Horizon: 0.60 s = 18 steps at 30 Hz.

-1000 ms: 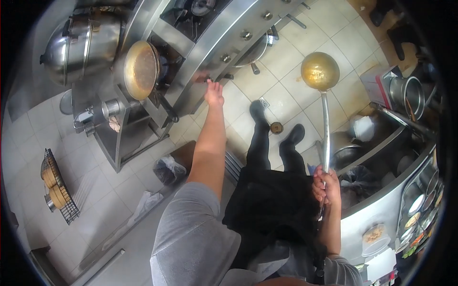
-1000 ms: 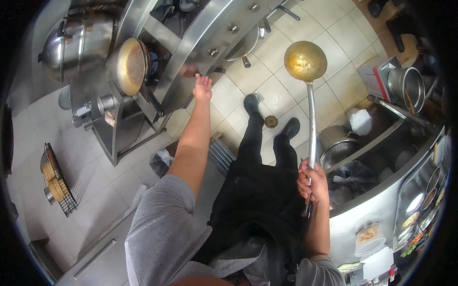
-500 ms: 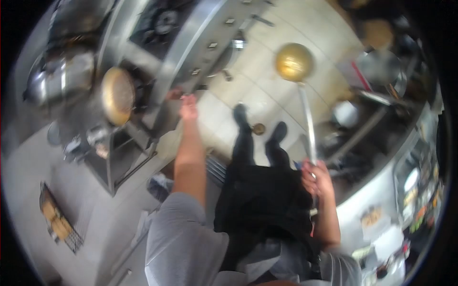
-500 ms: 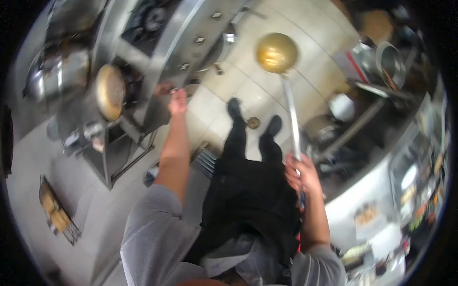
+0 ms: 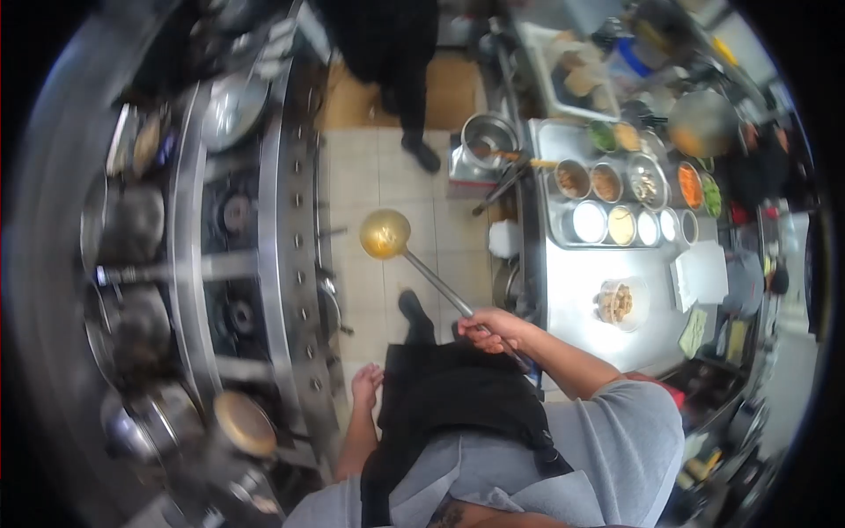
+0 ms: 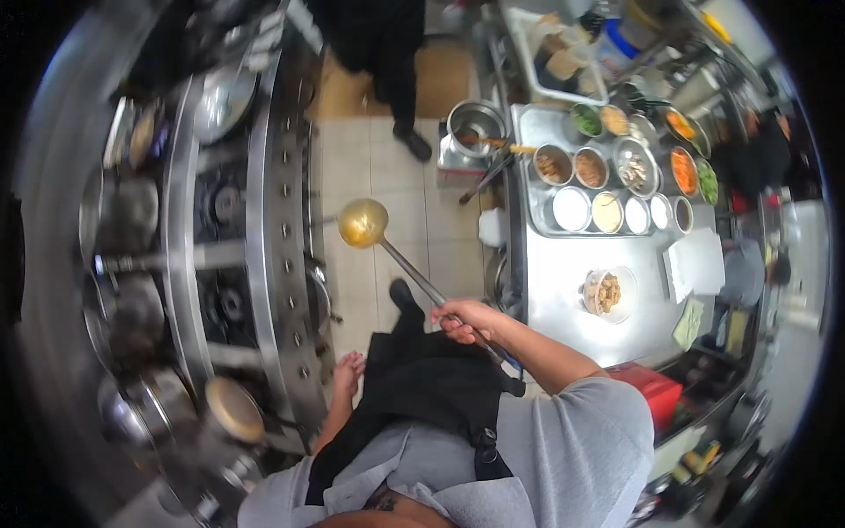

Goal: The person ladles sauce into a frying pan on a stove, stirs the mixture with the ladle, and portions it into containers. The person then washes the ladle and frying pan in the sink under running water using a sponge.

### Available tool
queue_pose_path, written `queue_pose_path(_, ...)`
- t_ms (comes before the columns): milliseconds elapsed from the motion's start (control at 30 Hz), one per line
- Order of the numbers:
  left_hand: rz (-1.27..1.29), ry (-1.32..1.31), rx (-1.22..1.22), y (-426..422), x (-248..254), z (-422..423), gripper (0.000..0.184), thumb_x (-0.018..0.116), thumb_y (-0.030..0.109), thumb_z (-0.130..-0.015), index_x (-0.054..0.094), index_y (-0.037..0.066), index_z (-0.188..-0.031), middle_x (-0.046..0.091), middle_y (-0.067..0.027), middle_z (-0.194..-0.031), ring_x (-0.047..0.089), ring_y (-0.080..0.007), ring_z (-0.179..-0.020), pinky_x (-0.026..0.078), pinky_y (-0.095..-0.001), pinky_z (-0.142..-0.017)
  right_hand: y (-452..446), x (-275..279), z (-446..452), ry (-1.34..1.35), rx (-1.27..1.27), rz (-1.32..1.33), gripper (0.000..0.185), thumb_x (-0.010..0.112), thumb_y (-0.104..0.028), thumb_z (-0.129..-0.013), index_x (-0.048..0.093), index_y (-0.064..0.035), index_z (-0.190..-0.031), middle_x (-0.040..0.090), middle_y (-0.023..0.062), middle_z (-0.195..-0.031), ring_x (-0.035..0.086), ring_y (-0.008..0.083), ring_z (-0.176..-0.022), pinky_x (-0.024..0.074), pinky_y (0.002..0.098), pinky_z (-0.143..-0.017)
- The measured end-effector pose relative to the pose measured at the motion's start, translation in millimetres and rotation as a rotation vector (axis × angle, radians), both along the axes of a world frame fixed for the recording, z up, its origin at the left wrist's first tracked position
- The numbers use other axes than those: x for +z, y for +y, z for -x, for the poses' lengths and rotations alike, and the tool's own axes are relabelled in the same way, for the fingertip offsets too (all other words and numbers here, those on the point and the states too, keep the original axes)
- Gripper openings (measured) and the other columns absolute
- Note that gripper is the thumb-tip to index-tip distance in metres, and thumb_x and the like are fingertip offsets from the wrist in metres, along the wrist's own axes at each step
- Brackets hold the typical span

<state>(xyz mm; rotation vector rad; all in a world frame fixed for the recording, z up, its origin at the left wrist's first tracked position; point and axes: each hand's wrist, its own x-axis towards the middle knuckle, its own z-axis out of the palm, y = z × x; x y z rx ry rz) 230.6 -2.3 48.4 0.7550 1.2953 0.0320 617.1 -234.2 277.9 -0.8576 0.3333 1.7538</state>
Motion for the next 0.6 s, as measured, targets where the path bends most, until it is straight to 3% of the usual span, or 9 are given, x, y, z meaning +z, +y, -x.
queue_pose_path(267, -0.032, 0.022, -0.572, 171, 19, -217, 0.039, 0.058, 0.028, -0.100, 0.052, 0.007, -0.131, 0.067, -0.0106, -0.120, 0.067, -0.0250, -0.102, 0.051, -0.0395, -0.086, 2, 38, -44, -0.065, -0.192, -0.016, 0.017, 0.050, -0.019, -0.098, 0.053, -0.0027, -0.100, 0.037, -0.0042, -0.059, 0.033, 0.0030, -0.038, 0.0283, 0.0207, -0.032)
queue_pose_path(433, -0.113, -0.056, -0.696, 215, 41, -365, 0.037, 0.058, 0.031, -0.100, 0.056, 0.006, -0.128, 0.067, -0.0098, -0.115, 0.067, -0.0227, -0.101, 0.050, -0.0381, -0.084, -7, 53, -80, -0.142, -0.209, 0.056, 0.015, 0.051, -0.017, -0.097, 0.053, -0.0020, -0.100, 0.037, -0.0047, -0.059, 0.034, 0.0026, -0.039, 0.0293, 0.0207, -0.033)
queue_pose_path(533, -0.285, 0.002, -0.886, 221, 60, -422, 0.035, 0.059, 0.028, -0.098, 0.058, 0.006, -0.125, 0.068, -0.0083, -0.111, 0.068, -0.0217, -0.097, 0.050, -0.0330, -0.075, -9, 52, -113, -0.134, -0.156, 0.104, 0.013, 0.053, -0.016, -0.096, 0.055, -0.0031, -0.100, 0.038, -0.0046, -0.059, 0.034, 0.0022, -0.040, 0.0283, 0.0201, -0.033)
queue_pose_path(600, -0.381, -0.018, -0.729, 240, 47, -443, 0.035, 0.066, 0.028, -0.094, 0.061, 0.006, -0.121, 0.067, -0.0086, -0.109, 0.067, -0.0204, -0.095, 0.051, -0.0312, -0.075, -10, 40, -129, -0.172, -0.116, 0.110, 0.011, 0.055, -0.017, -0.094, 0.058, -0.0063, -0.096, 0.039, -0.0062, -0.057, 0.034, 0.0014, -0.039, 0.0267, 0.0192, -0.033)
